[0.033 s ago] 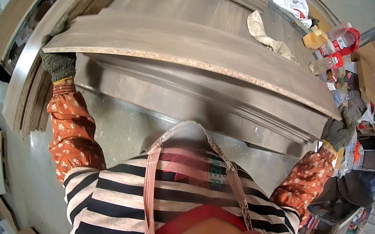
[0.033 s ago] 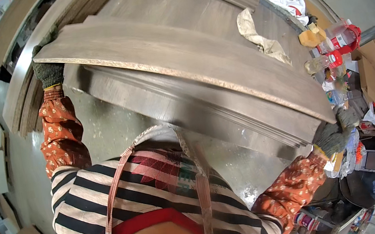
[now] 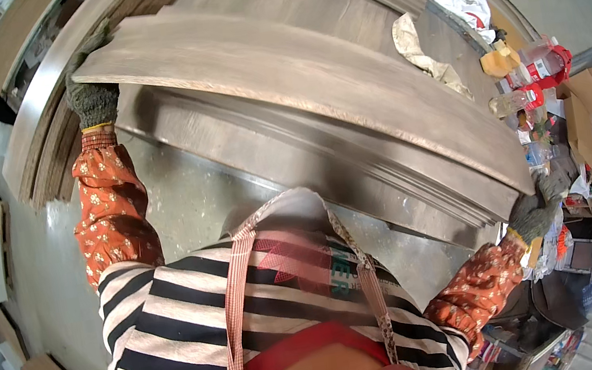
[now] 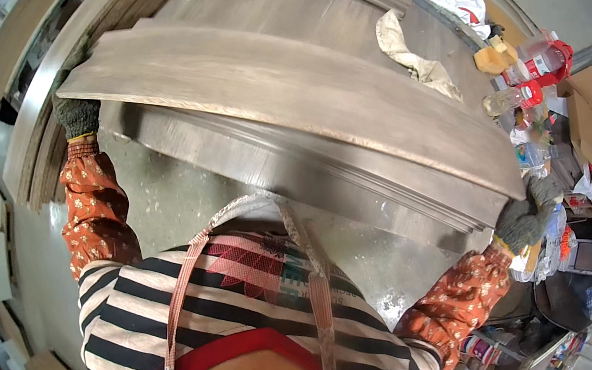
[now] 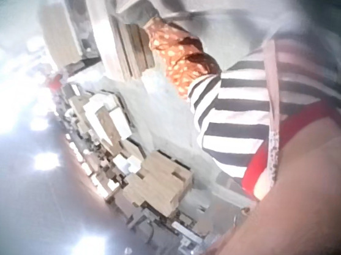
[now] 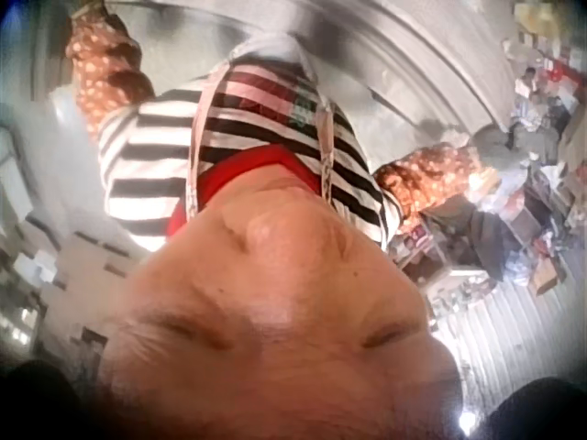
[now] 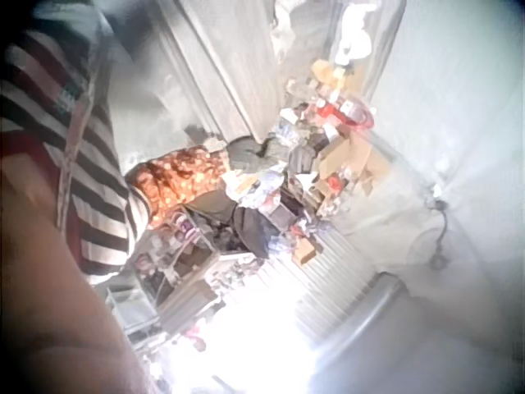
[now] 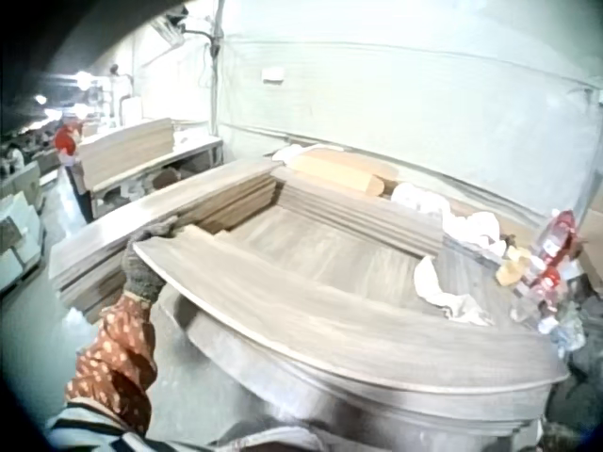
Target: The person wipes the surface and edges of wooden planks with a cloth, handling them one at a time and placing them on a stack.
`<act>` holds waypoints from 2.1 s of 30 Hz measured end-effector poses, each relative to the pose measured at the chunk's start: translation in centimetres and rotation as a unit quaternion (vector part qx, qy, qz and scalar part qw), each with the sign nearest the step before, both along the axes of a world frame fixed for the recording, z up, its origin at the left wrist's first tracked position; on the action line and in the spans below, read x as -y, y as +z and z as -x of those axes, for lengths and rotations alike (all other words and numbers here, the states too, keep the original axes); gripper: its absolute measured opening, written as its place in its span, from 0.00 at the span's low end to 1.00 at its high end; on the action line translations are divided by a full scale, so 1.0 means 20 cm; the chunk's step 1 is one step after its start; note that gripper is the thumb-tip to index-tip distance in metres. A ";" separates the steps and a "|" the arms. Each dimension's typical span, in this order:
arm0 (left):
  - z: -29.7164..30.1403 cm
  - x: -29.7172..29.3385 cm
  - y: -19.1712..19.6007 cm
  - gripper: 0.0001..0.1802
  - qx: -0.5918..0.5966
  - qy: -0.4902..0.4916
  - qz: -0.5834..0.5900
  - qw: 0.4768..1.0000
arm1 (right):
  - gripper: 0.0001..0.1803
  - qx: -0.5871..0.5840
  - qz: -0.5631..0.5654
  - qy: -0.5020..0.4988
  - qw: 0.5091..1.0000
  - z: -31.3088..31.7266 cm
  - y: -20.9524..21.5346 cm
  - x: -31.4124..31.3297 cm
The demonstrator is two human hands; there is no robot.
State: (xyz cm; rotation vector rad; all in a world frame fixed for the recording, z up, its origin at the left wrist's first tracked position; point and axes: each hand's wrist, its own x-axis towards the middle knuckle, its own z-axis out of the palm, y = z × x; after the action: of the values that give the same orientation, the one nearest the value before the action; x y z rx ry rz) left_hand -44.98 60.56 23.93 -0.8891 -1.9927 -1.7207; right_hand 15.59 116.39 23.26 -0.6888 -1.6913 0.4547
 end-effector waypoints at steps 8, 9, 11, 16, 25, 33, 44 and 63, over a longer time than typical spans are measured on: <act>0.09 0.19 0.05 0.20 0.040 -0.153 0.214 0.964 | 0.24 0.218 0.035 -0.063 0.973 0.04 0.32 0.55; 0.11 0.20 0.06 0.19 0.014 -0.126 0.288 0.949 | 0.24 0.275 -0.014 -0.036 0.961 0.07 0.28 0.58; 0.19 0.21 0.07 0.19 -0.035 -0.073 0.429 0.900 | 0.23 0.245 0.026 0.064 0.967 0.19 0.18 0.71; 0.26 0.14 0.18 0.18 -0.065 -0.151 0.509 0.845 | 0.26 0.377 -0.226 0.171 0.882 0.87 0.14 1.10; 0.20 0.03 0.25 0.20 -0.002 -0.183 0.512 0.839 | 0.11 0.129 -0.360 0.445 0.810 2.38 0.15 2.16; 0.43 0.04 -0.09 0.16 -0.182 -0.215 0.440 0.853 | 0.12 0.242 -0.350 0.390 0.817 2.03 0.10 1.78; 0.44 0.11 0.04 0.28 0.252 -0.130 0.366 0.886 | 0.17 0.377 0.005 -0.145 0.915 0.00 -0.02 0.23; -1.33 -1.66 0.17 0.34 -0.333 -0.305 0.435 0.779 | 0.18 0.203 0.044 -0.158 0.965 -0.49 -0.03 -0.01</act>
State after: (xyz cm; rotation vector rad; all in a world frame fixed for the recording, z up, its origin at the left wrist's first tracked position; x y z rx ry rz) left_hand -18.43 93.76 27.36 -2.2544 -2.0024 -0.3589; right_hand 25.46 116.51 22.61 -1.1572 -1.9023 0.1665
